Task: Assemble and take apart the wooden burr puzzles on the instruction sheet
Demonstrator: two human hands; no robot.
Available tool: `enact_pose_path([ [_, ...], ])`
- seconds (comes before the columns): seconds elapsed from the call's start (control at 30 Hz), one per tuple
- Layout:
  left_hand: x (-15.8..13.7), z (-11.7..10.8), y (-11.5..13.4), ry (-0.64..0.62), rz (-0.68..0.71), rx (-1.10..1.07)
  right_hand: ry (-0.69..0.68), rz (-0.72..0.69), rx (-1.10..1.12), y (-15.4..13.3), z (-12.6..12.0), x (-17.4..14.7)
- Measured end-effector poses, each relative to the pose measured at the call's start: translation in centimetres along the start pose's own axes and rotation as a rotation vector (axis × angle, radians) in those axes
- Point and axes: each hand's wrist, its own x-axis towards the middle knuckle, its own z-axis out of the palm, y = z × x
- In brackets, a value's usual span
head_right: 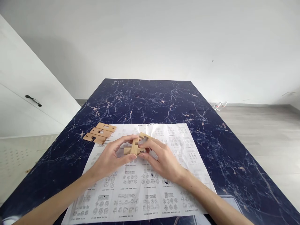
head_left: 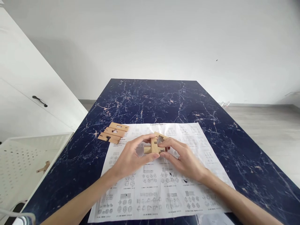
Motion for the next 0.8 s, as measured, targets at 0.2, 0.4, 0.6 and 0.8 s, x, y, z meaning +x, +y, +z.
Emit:
enact_pose_path([
  [0.2,0.1,-0.4,0.3,0.101,-0.061,-0.083,0.043,-0.308,-0.241,0.0,0.4,0.0],
  [0.4,0.6,-0.6,0.0,0.368,-0.014,0.064,0.218,-0.09,-0.284,0.6,-0.4,0.3],
  [0.6,0.5,0.0,-1.5,0.182,0.061,0.428,0.314,0.213,-0.374,3.0,-1.6,0.5],
  [0.8,0.2,0.4,-2.1,0.1,0.133,0.541,0.216,0.252,-0.385,3.8,-0.8,0.3],
])
